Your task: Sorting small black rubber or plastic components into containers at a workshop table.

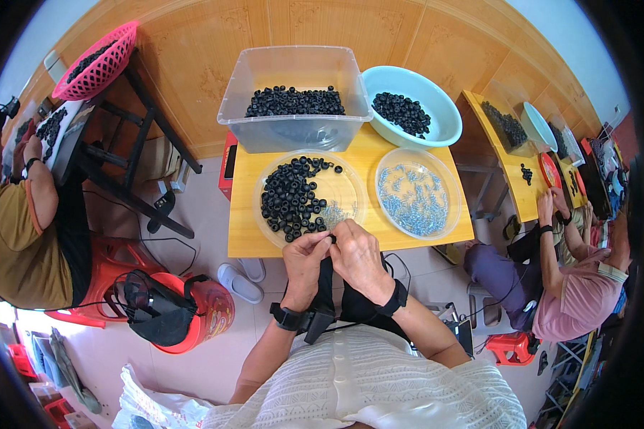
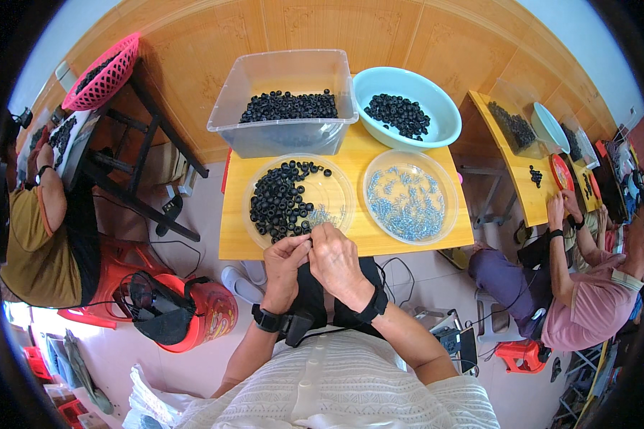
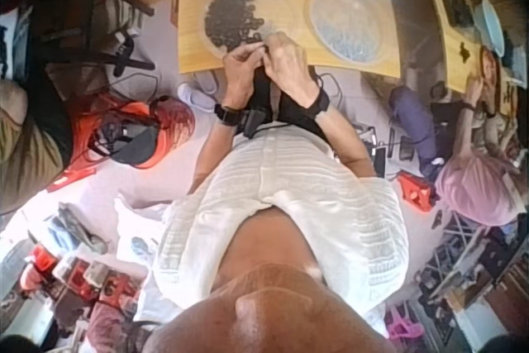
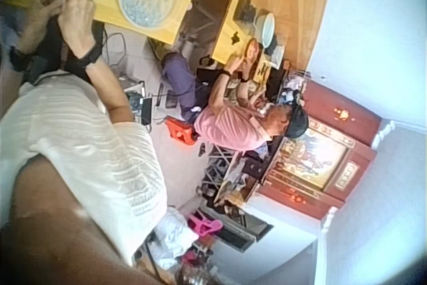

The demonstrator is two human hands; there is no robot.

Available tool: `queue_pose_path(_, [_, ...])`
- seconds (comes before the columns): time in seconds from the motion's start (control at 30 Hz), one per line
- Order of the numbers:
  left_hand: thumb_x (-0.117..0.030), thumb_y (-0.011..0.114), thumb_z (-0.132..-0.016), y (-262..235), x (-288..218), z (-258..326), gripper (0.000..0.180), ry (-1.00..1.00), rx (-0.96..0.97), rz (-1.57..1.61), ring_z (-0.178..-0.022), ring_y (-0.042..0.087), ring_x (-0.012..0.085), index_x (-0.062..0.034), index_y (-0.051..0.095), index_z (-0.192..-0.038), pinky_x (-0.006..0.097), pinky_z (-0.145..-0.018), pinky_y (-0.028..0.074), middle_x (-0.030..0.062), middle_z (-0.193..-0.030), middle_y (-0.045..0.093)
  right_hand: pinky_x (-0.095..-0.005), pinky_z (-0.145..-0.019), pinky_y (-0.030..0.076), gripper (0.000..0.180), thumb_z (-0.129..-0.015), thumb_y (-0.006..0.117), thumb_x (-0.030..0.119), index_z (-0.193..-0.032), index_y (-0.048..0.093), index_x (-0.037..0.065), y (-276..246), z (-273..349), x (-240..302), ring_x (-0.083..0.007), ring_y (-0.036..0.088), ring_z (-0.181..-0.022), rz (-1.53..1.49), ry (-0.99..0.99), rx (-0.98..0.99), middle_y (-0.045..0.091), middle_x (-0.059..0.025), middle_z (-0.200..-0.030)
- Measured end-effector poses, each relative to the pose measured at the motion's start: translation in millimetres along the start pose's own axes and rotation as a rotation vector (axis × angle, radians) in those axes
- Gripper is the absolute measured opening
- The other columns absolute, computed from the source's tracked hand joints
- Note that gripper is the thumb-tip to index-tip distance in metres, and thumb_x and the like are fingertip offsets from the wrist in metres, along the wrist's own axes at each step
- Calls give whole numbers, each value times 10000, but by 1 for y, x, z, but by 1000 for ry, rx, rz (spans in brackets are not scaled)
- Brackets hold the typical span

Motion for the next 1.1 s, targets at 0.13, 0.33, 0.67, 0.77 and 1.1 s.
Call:
queue_pose_path(0.13, [14,607,-805,1,-4,1,121,47,-12,8,-735,599,93,15,640,-922,221,-670,506,50,-850,641,-398,-558,450,177,-683,631,16,-807,509,-19,0,3,0,-340,550,-632,12,-15,-30,516,-157,-712])
queue_pose_path(0.33, [-21,590,-829,6,-9,2,137,-36,51,107,-779,605,105,11,622,-959,232,-699,512,64,-879,635,-349,-555,460,261,-710,647,55,-946,575,-30,-4,4,-8,-276,560,-617,-136,-43,-23,525,-136,-715])
queue_pose_path(0.67, [-167,471,-916,18,0,10,218,-199,296,-57,-790,600,113,1,609,-900,277,-760,504,61,-850,620,-372,-598,485,225,-717,633,83,-906,577,-25,-10,5,-2,-306,574,-707,-15,-117,55,525,-139,-750])
queue_pose_path(0.77, [-156,483,-908,16,2,11,202,-239,268,-63,-774,601,108,-5,615,-883,271,-750,505,51,-826,621,-377,-590,483,202,-716,630,87,-882,581,-17,-7,6,-7,-309,573,-708,-14,-95,109,517,-136,-740])
queue_pose_path(1.1, [-149,509,-897,18,-4,12,195,-150,250,-148,-761,601,92,1,630,-873,253,-712,509,32,-811,625,-376,-576,479,142,-705,622,76,-796,561,-15,-10,9,1,-300,564,-681,27,-135,83,493,-127,-739])
Point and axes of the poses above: each hand's wrist, its own z-axis away from the middle knuckle, its own y-axis out of the palm, x = y × z, the point moved 9 cm from there along -z, towards the middle knuckle
